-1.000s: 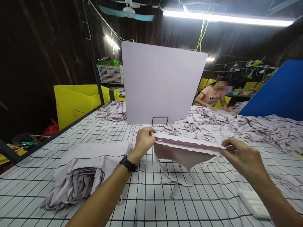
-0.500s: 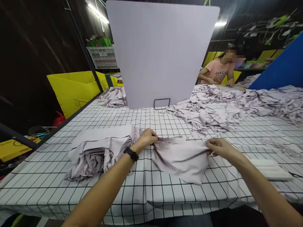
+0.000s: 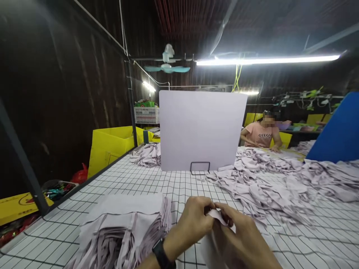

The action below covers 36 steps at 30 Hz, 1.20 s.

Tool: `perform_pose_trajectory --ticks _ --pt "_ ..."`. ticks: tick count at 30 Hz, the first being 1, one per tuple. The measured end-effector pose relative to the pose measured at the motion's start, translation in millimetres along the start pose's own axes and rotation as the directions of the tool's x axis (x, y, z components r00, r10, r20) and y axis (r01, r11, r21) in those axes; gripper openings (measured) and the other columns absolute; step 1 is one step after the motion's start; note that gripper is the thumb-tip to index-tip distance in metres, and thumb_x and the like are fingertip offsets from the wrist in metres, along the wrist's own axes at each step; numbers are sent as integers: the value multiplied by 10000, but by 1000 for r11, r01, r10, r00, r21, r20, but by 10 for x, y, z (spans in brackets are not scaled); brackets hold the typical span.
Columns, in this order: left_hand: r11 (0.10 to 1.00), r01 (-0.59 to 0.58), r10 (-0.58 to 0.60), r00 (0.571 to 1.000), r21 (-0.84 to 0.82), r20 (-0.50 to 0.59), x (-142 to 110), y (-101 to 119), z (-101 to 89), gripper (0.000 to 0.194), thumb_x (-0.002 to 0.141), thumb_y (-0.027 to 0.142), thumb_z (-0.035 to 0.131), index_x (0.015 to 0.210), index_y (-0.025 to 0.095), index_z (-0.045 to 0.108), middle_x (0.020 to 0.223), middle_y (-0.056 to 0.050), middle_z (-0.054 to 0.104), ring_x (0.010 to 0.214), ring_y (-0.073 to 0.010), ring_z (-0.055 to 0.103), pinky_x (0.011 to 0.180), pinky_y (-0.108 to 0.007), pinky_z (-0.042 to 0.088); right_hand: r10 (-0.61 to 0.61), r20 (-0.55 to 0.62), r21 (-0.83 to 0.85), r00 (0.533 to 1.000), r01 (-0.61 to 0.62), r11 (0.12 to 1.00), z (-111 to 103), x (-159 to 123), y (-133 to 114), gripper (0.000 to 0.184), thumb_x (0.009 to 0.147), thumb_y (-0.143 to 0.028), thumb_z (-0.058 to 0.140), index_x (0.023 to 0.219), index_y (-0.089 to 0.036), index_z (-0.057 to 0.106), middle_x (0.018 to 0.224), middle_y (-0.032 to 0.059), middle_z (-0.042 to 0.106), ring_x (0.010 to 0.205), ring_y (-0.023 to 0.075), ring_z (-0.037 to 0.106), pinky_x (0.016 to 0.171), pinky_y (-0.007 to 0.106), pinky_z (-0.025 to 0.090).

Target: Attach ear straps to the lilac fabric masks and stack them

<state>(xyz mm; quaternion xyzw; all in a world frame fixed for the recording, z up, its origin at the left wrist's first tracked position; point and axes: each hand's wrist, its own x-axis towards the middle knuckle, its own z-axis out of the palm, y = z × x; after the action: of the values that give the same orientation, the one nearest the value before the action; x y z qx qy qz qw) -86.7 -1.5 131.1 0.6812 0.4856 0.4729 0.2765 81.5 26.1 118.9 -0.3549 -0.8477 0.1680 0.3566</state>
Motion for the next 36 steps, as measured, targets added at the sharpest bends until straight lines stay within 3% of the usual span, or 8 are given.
perform_pose_trajectory --ticks 8,13,17,21,26,29,33,36 --pt "933 90 -58 993 350 -101 -58 149 -97 212 615 40 563 747 199 611 790 -28 656 719 -190 552 612 -295 309 -85 -338 -168 937 28 985 -412 56 -154 269 849 -308 558 1003 -282 777 951 55 807 779 283 769 702 382 618" --pt "900 231 -177 969 369 -175 -105 8 -175 195 637 21 540 712 189 604 797 -44 670 775 -215 582 619 -292 308 -22 -437 -201 899 -74 977 -783 61 -323 242 832 -341 568 933 -302 784 774 41 775 587 258 703 476 341 524" --pt "906 309 -299 951 290 -80 -125 -200 -154 199 552 14 582 656 174 636 736 -26 680 747 -210 608 599 -276 335 55 -477 -153 877 -145 978 -911 5 -349 269 852 -351 551 938 -288 798 498 3 629 358 202 528 329 308 365" --pt "929 323 -322 946 178 -37 -136 -315 -204 131 575 44 608 625 159 646 688 -24 659 706 -188 596 588 -265 366 103 -595 -164 797 -247 955 -1115 -18 -279 248 797 -372 606 895 -287 816 474 1 600 405 223 551 383 324 422" --pt "874 357 -305 931 -330 198 6 -17 -598 198 541 79 689 722 141 639 687 18 616 588 -94 532 556 -222 401 375 -622 -14 687 -489 872 -1453 20 -96 237 725 -357 615 780 -245 817 503 26 634 476 250 582 443 346 416" --pt "801 340 -229 934 -492 274 157 232 -818 271 542 110 780 755 148 616 744 20 624 580 -79 551 519 -203 405 498 -556 99 665 -542 835 -1548 30 26 216 679 -334 620 745 -211 785 603 53 697 593 276 647 539 358 464" --pt "816 246 -129 959 -522 251 259 405 -936 283 572 143 826 740 144 598 923 -32 679 565 -55 547 498 -200 411 533 -518 98 669 -572 814 -1606 10 115 190 666 -340 631 711 -201 753 548 41 644 584 256 607 558 354 421" --pt "918 182 -106 968 -352 226 266 436 -925 75 677 131 715 742 110 683 937 -78 702 558 -48 522 512 -203 410 547 -486 65 681 -597 800 -1647 15 141 163 650 -340 645 653 -205 735 502 30 603 563 232 541 559 354 371"
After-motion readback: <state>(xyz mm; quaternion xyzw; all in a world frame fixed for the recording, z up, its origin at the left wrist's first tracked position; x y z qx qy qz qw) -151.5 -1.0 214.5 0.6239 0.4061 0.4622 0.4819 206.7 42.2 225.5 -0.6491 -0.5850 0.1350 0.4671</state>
